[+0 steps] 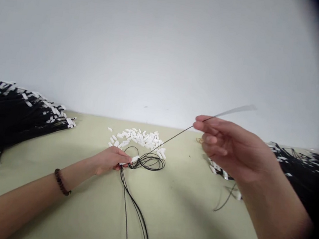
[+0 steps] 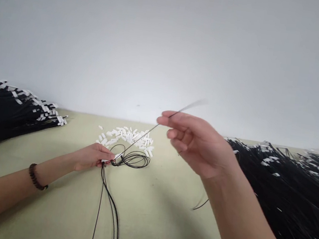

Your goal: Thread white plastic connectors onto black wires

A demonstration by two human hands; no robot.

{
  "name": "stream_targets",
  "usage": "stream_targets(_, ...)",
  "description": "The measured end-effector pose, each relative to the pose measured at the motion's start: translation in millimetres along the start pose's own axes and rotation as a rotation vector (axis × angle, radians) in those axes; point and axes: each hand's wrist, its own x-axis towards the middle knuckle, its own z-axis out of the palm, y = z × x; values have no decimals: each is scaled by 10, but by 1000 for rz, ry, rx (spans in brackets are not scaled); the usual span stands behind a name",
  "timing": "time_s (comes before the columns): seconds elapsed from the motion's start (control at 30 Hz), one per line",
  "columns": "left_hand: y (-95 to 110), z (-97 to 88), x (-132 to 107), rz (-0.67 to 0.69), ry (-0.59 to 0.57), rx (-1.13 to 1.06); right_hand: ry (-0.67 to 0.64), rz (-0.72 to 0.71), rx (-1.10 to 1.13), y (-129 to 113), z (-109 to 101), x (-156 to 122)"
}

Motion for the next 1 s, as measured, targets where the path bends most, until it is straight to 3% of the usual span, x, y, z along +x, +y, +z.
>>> stream_targets(0.1, -1, -4, -1, -12, -9, -12, 124, -105, -103, -51, -116, 9)
stream_targets(0.23, -52, -24, 35, -15, 34, -28, 112, -237, -147, 22, -116, 71)
stream_targets(0.3, -87, -41, 62, -6, 52, -58, 136, -278, -290, 166, -44, 123)
stream_targets(0.43, -121, -64, 94, 15, 39, -143, 133, -312, -726, 748, 243, 195)
stream_targets(0.53, -120, -64, 91, 21, 23, -175, -36, -401, -843, 1275, 484, 156)
stream_targets(0.67, -125, -62, 84, 29, 27, -172, -19, -318, -858, 1702, 631, 47)
stream_targets(1.0, -97, -43, 50, 42, 29, -115, -18, -251, -864, 1781, 593, 31)
